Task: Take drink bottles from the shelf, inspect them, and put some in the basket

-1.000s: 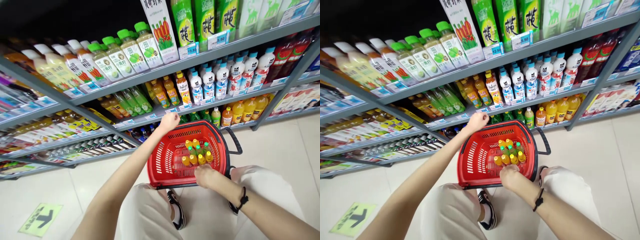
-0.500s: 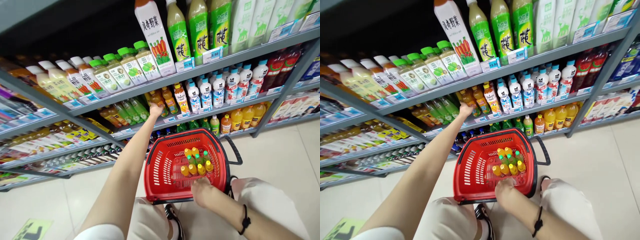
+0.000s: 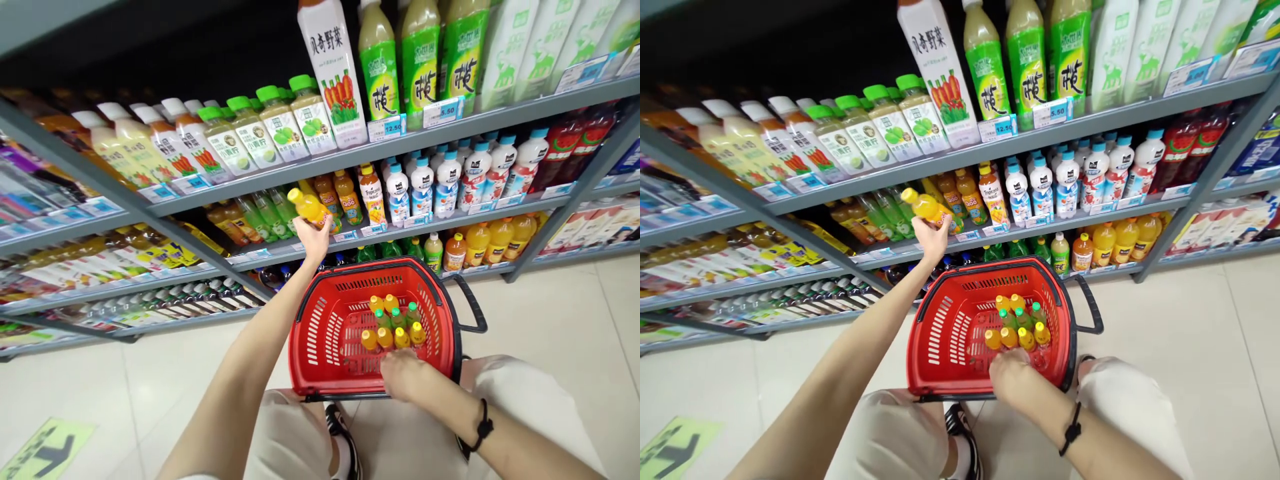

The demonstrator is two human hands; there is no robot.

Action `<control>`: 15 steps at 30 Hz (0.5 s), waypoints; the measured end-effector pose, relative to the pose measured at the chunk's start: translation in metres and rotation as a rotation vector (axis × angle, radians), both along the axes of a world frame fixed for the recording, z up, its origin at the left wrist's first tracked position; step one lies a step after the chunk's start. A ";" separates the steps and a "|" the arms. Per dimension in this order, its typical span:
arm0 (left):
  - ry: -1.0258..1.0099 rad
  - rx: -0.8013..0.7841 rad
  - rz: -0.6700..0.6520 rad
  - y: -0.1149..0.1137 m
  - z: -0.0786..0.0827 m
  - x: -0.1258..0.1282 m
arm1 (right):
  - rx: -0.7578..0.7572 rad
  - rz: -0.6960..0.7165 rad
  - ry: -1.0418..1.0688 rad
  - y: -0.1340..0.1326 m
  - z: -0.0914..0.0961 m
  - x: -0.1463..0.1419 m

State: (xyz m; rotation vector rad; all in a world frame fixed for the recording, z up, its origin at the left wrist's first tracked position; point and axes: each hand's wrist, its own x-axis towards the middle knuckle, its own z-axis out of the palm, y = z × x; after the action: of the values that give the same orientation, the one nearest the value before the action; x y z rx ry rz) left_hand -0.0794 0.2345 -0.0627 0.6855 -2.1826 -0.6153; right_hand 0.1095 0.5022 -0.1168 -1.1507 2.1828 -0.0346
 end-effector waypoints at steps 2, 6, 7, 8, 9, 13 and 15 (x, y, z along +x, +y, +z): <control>0.101 0.043 -0.041 0.007 0.005 0.030 | -0.073 -0.037 -0.006 0.003 0.012 -0.002; 0.368 0.330 -0.260 0.029 0.026 0.101 | -0.307 -0.175 -0.015 0.005 0.031 -0.015; 0.398 0.423 -0.298 0.037 0.032 0.122 | -0.370 -0.225 -0.021 0.003 0.033 -0.019; 0.412 0.540 -0.354 0.046 0.037 0.142 | -0.420 -0.270 -0.026 0.001 0.033 -0.022; 0.415 0.696 -0.418 0.056 0.041 0.162 | -0.479 -0.320 -0.058 -0.001 0.032 -0.023; 0.382 1.497 -0.553 0.085 0.047 0.226 | -0.880 -0.553 -0.647 -0.015 0.021 -0.016; 0.349 1.702 -0.583 0.089 0.042 0.241 | -1.022 -0.600 -1.016 -0.021 0.017 -0.006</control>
State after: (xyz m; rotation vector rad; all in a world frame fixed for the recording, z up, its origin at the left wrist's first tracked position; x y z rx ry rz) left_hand 0.1619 0.3238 -0.0206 0.5582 -1.0426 -2.6928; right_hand 0.1037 0.4815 -0.1001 -0.5869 1.3962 -1.7242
